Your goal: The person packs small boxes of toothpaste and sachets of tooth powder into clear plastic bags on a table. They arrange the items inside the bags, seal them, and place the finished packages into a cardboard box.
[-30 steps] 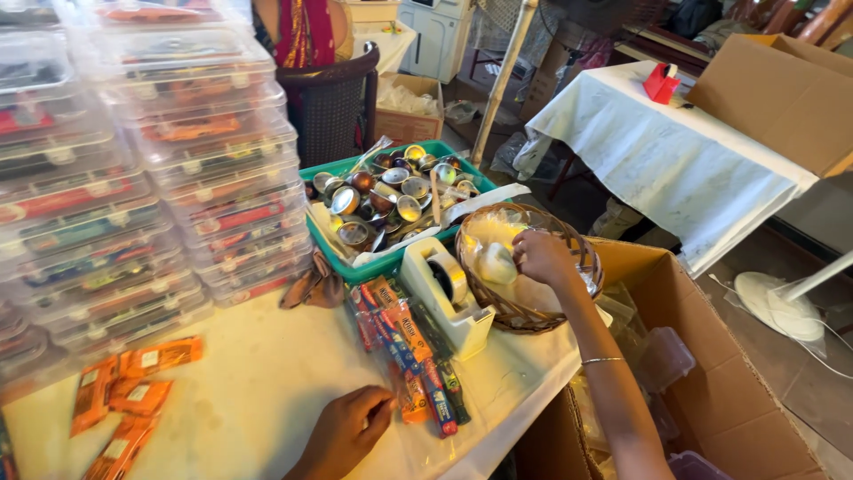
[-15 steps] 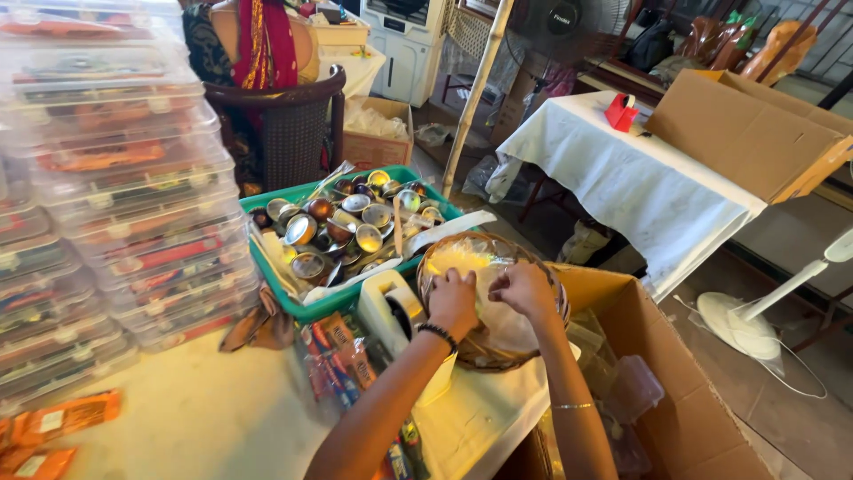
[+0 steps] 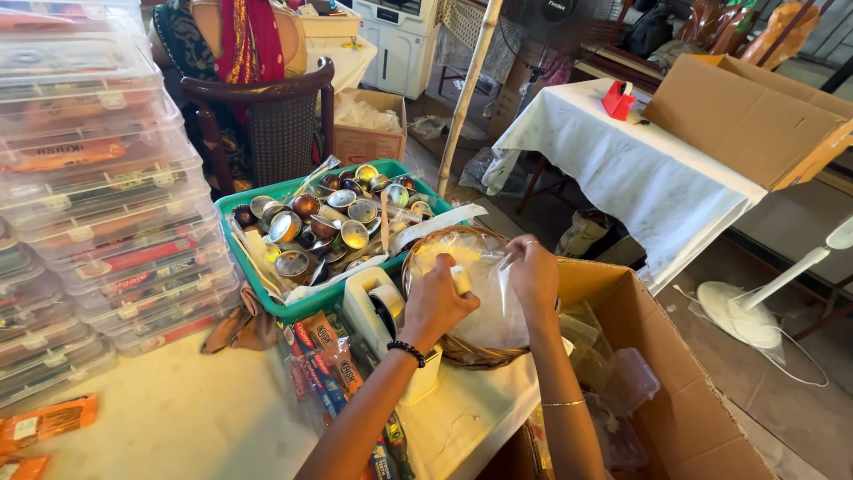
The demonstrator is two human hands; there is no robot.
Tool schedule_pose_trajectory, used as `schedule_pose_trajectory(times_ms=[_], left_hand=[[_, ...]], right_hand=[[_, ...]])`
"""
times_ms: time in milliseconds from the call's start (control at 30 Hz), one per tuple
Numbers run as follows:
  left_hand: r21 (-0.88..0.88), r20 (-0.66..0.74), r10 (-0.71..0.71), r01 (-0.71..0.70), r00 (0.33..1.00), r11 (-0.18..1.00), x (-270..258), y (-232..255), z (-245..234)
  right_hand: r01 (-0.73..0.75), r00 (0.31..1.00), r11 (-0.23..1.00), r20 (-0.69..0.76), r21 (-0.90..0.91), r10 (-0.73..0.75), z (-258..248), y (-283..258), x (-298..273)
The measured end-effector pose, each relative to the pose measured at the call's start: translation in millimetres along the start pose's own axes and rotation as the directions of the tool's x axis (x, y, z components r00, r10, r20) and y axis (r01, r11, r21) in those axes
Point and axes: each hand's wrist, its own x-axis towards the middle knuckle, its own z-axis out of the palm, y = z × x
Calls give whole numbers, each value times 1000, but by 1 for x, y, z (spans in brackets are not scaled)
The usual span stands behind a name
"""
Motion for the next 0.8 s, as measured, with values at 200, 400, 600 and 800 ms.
schedule_pose_trajectory(times_ms=[200,400,600,800], left_hand=[[54,81,115,-119,990,991,-2,-8,-1],[96,151,252,-268,956,959,4,-25,12],[-168,18,377,-369,926,914,2,-26,7],[-374,-112,128,-161,985,914,10,-40,27]], right_hand=[[-57,969,965,-220,255,115,-24,-39,0],[-35,969,996,-242,85,54,-19,-22,3],[-58,984,965,-151,255,99,-27,-44,-3],[8,997,953,-80,304,17,-27,-50,-7]])
